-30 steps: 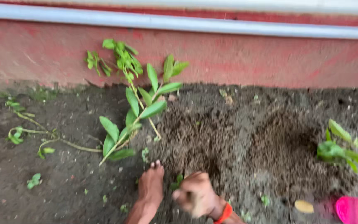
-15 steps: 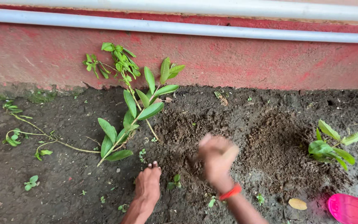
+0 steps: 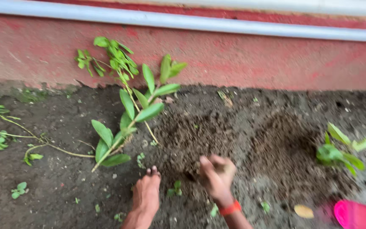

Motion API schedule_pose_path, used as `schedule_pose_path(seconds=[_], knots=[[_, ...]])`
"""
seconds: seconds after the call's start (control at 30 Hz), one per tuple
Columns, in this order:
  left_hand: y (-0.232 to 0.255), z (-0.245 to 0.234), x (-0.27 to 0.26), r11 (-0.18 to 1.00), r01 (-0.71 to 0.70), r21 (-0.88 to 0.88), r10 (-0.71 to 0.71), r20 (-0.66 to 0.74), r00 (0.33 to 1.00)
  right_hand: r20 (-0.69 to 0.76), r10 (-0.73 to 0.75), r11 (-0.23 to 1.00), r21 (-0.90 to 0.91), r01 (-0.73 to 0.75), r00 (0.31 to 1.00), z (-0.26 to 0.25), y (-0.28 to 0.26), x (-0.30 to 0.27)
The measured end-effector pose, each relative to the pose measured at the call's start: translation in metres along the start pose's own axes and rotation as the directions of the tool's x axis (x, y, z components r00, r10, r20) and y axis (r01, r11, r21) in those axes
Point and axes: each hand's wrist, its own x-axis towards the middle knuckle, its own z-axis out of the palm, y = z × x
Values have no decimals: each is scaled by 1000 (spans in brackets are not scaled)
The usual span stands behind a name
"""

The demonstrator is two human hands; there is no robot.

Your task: The person digs a small hole in a garden bed using a handheld trowel and then places a small sapling into the soil.

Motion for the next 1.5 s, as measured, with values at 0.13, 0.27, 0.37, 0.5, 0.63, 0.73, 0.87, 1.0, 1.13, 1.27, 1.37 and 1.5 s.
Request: schedule_pose_path(seconds=[0.13, 0.27, 0.37, 0.5, 0.63, 0.73, 0.87, 1.0, 1.13, 1.27, 1.37, 1.5], knots=[[-18, 10, -8, 947, -210, 243, 221, -19, 975, 97, -364, 839, -398, 372, 926, -37, 34, -43], [-8, 5, -4, 999, -30, 9, 31, -47, 998, 546, -355, 772, -287, 567, 759, -30, 40, -112], [-11, 5, -12, 997, -72, 27, 71, 41, 997, 887, -267, 836, 18, 549, 377, -30, 25, -116], [-19, 12, -5, 908, -330, 259, 357, -64, 932, 889, -226, 806, -59, 589, 398, -36, -16, -90], [-21, 22, -6, 991, -105, -79, 101, -54, 993, 360, -412, 890, 358, 284, 837, -18, -37, -38], [-13, 19, -10, 978, 75, -197, -72, 22, 997, 0, 32, 999, -19, -32, 999, -43, -74, 14], [-5, 8, -14, 978, 86, -191, -82, 29, 996, 135, -193, 948, 281, 149, 972, -55, -105, 61], [-1, 9, -17, 988, 57, -141, -56, 13, 998, 318, -269, 930, 332, 159, 909, -66, -104, 74], [-6, 12, -13, 955, -203, 215, 209, -8, 978, 606, -590, 545, -187, 817, 533, -65, -31, 62], [-6, 11, -6, 905, -283, 317, 321, -74, 944, 528, -288, 888, -164, 429, 799, -83, 43, -41], [6, -2, -12, 997, 77, -17, -77, -27, 997, 651, -479, 696, -128, 706, 590, -101, 73, -104], [20, -16, -31, 987, 134, -84, -129, 65, 990, 797, -303, 629, -245, 738, 522, -126, 70, -136]])
